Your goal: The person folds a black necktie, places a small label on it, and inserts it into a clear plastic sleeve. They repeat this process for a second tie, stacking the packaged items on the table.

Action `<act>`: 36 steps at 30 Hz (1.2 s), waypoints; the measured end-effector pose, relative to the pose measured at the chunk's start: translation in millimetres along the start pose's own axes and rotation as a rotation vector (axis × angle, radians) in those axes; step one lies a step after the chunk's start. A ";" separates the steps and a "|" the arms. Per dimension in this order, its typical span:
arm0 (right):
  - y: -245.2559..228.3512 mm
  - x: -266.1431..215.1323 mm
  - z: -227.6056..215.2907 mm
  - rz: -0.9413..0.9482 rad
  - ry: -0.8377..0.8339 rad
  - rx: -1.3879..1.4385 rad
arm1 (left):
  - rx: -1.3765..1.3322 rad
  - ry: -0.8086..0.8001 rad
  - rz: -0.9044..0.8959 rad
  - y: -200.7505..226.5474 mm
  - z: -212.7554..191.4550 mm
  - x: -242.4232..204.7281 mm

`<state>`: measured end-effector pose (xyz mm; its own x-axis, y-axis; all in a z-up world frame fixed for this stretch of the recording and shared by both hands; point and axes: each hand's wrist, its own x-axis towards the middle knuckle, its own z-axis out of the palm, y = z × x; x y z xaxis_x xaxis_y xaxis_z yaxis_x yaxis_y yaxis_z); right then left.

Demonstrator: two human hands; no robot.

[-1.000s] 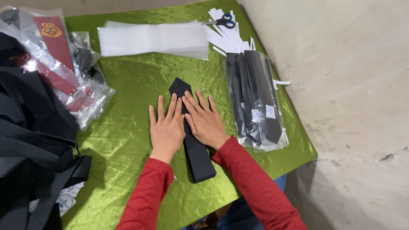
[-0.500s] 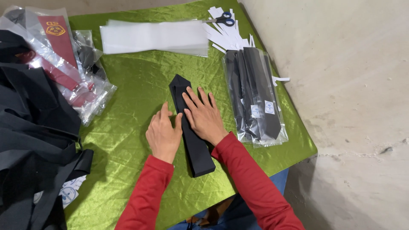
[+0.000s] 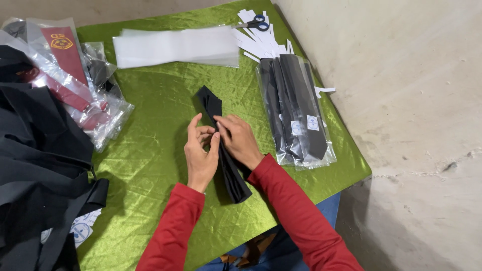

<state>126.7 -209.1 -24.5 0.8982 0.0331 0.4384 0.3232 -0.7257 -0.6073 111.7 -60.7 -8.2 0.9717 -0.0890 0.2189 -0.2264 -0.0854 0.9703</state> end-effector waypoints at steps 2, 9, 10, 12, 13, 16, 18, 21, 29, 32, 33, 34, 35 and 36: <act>0.8 3.4 -3.9 0.071 0.009 0.277 | -0.080 -0.001 0.054 3.1 -1.1 -1.5; 7.3 9.7 0.6 0.452 0.045 0.997 | -0.329 0.026 0.131 -3.3 -4.4 1.9; 4.5 8.1 0.7 0.508 0.090 1.135 | -0.324 0.123 0.123 -6.0 -5.3 1.6; 5.5 6.1 0.5 0.531 0.114 1.200 | -0.317 0.125 0.015 4.2 -6.2 -5.0; 6.2 8.4 -0.6 0.538 0.142 1.262 | -0.313 0.127 -0.079 10.3 -6.3 -5.3; -20.0 14.1 -8.3 0.550 0.179 1.418 | -0.248 -0.101 -0.427 47.0 -11.9 -26.9; -26.3 15.8 -13.7 0.572 0.167 1.461 | -0.299 -0.173 -0.426 30.9 -11.4 -47.5; -11.6 13.2 -4.8 0.620 0.131 1.484 | -0.297 -0.253 -0.465 16.1 -21.0 -70.1; -12.9 11.8 -8.5 0.579 0.053 1.268 | -0.200 -0.234 -0.882 73.1 -45.9 -101.6; -16.8 12.7 -9.4 0.550 0.016 1.297 | -0.217 -0.111 -0.871 67.5 -47.4 -116.9; -18.2 13.6 -10.7 0.570 0.021 1.300 | -0.196 -0.106 -0.832 65.6 -47.2 -120.6; -19.6 14.4 -12.1 0.589 0.025 1.303 | -0.176 -0.100 -0.793 63.8 -46.8 -124.5; -19.7 14.6 -12.4 0.588 0.026 1.306 | -0.173 -0.099 -0.792 62.7 -47.3 -127.6; -19.8 14.7 -12.8 0.620 0.029 1.282 | -0.121 -0.121 -0.763 61.7 -47.8 -130.8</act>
<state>129.6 -203.1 2.4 0.9905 -0.0796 -0.1121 -0.0581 0.4972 -0.8657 -26.2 -6.9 28.0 0.8401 -0.1574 -0.5191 0.5168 -0.0584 0.8541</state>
